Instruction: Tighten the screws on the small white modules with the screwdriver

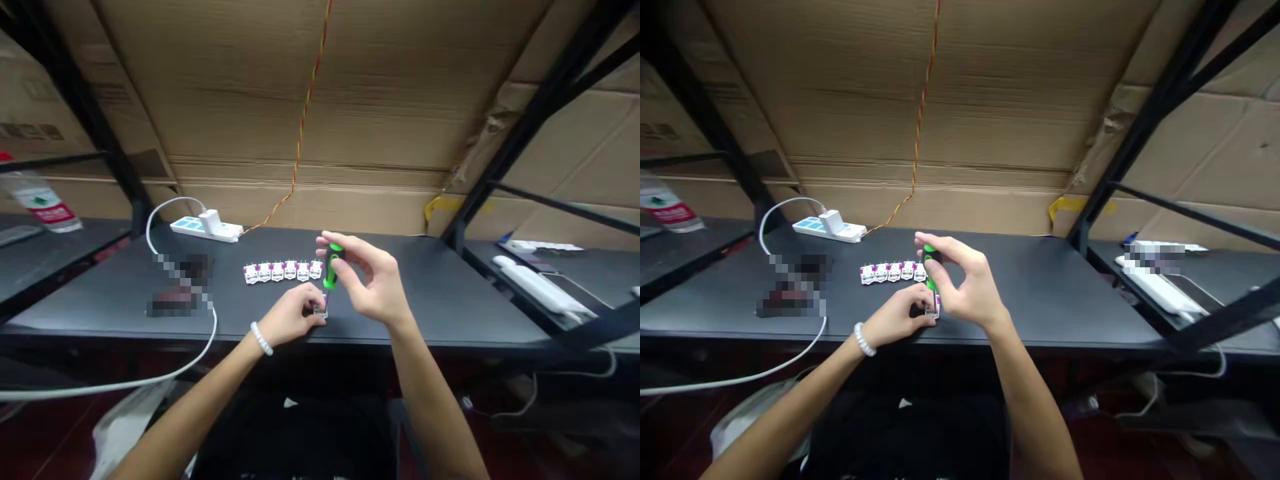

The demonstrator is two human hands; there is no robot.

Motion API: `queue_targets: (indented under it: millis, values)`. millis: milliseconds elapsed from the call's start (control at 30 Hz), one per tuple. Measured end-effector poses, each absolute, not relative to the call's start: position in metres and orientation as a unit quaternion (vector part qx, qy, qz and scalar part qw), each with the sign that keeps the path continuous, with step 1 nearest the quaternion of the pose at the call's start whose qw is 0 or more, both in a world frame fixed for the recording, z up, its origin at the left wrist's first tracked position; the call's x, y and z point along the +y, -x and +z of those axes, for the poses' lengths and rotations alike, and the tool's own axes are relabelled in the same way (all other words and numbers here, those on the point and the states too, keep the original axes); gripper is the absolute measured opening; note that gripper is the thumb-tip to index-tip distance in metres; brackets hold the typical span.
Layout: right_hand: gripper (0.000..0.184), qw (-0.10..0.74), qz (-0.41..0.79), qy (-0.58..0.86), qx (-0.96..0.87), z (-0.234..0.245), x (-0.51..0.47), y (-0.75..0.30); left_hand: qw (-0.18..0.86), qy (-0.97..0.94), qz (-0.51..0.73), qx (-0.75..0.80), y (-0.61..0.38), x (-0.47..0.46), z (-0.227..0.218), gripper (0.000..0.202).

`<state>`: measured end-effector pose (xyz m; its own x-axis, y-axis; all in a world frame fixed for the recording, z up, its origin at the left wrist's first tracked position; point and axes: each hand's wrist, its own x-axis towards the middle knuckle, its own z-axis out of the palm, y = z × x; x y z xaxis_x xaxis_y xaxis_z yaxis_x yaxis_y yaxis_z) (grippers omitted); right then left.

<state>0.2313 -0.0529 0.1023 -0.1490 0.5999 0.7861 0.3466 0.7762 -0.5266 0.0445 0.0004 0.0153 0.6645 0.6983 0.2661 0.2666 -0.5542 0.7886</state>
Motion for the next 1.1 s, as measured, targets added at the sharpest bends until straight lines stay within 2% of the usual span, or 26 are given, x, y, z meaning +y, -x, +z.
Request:
queue_targets:
  millis: [67,133,333,433,500,667,733,800,867,1000,1100]
  values:
    - [0.028,0.578,0.051,0.344,-0.739,0.1034,-0.0518,-0.2312,0.373,-0.832,0.291,0.288,-0.0443,0.0008,0.0145,0.017]
    - [0.028,0.579,-0.012,0.36,-0.731,0.1042,-0.0509,-0.2309,0.369,-0.833,0.291,0.291,-0.044,0.0012,0.0134,0.017]
    - [0.035,0.572,0.052,0.345,-0.742,0.1028,-0.0503,-0.2315,0.376,-0.828,0.286,0.301,-0.0443,0.0007,0.0122,0.02]
    - [0.021,0.586,-0.016,0.383,-0.714,0.1029,-0.0493,-0.2314,0.384,-0.82,0.29,0.311,-0.0452,-0.0005,0.0133,0.025]
    - [0.023,0.585,-0.056,0.391,-0.709,0.1025,-0.0492,-0.2315,0.384,-0.818,0.289,0.317,-0.0455,-0.0011,0.0142,0.026]
    - [0.039,0.569,0.082,0.331,-0.748,0.0984,-0.0491,-0.2315,0.377,-0.823,0.281,0.32,-0.0455,-0.0014,0.0153,0.026]
    - [0.031,0.581,0.077,0.342,-0.735,0.0978,-0.0478,-0.231,0.375,-0.825,0.28,0.318,-0.0455,-0.0014,0.0155,0.026]
    - [0.024,0.589,0.017,0.373,-0.716,0.0981,-0.0465,-0.231,0.371,-0.826,0.281,0.319,-0.0455,-0.0015,0.0159,0.025]
    - [0.027,0.583,-0.015,0.384,-0.715,0.0985,-0.0464,-0.232,0.369,-0.826,0.283,0.319,-0.0456,-0.0017,0.0162,0.025]
    - [0.042,0.562,0.114,0.333,-0.749,0.098,-0.0489,-0.2352,0.37,-0.826,0.285,0.315,-0.0457,-0.0017,0.0162,0.026]
    - [0.031,0.57,0.112,0.344,-0.737,0.0985,-0.0493,-0.2351,0.368,-0.827,0.283,0.316,-0.0455,-0.0013,0.0157,0.027]
